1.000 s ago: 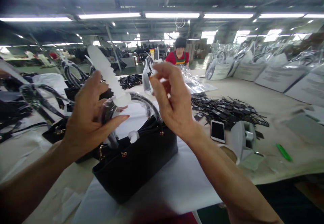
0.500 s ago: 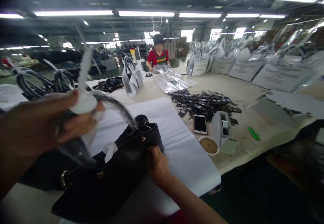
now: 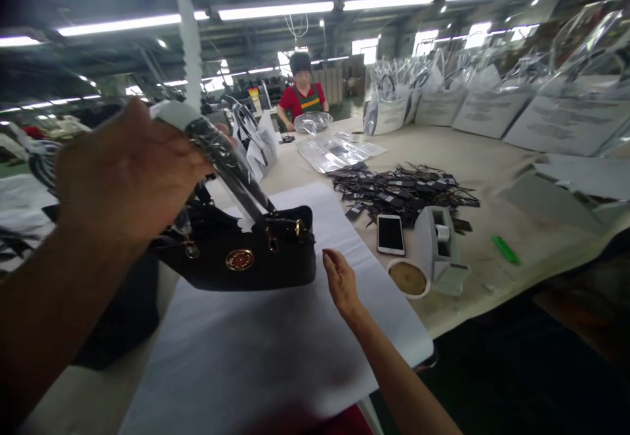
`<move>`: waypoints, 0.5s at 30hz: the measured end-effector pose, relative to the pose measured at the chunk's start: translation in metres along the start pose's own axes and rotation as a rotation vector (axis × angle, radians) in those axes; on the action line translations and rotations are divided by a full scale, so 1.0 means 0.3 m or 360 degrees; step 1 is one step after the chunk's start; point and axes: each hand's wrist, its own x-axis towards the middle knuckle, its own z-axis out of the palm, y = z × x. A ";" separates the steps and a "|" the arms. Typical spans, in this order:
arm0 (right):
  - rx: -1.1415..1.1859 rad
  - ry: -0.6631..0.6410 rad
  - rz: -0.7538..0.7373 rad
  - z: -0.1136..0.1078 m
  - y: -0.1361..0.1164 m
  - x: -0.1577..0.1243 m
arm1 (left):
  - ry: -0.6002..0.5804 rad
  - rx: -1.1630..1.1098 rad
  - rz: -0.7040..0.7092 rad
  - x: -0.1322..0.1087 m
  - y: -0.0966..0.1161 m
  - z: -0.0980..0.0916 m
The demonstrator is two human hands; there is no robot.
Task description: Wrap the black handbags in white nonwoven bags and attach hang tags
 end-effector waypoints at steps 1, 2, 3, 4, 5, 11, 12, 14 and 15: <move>-0.0009 -0.0011 0.0020 0.008 0.010 0.010 | 0.0030 -0.0025 -0.0062 0.005 -0.030 -0.011; -0.0020 -0.0024 0.0038 0.018 0.021 0.018 | 0.0087 -0.0035 -0.0132 0.009 -0.057 -0.031; -0.0031 -0.0038 0.0054 0.028 0.031 0.026 | 0.0162 -0.0029 -0.0200 0.009 -0.081 -0.057; -0.0041 -0.0052 0.0068 0.039 0.043 0.033 | 0.0241 -0.0007 -0.0254 0.004 -0.097 -0.088; -0.0050 -0.0065 0.0080 0.047 0.055 0.040 | 0.0315 0.0036 -0.0300 -0.011 -0.106 -0.122; -0.0073 -0.0079 0.0133 0.075 0.147 0.106 | 0.0723 0.0616 -0.0050 -0.290 -0.090 -0.375; -0.0068 -0.0087 0.0140 0.082 0.163 0.119 | 0.0962 0.0727 0.0115 -0.347 -0.104 -0.424; -0.0050 -0.0120 0.0148 0.102 0.193 0.142 | 0.1434 0.0803 -0.0019 -0.443 -0.166 -0.520; -0.0039 -0.0141 0.0149 0.116 0.205 0.149 | 0.1493 0.0768 -0.0310 -0.478 -0.213 -0.561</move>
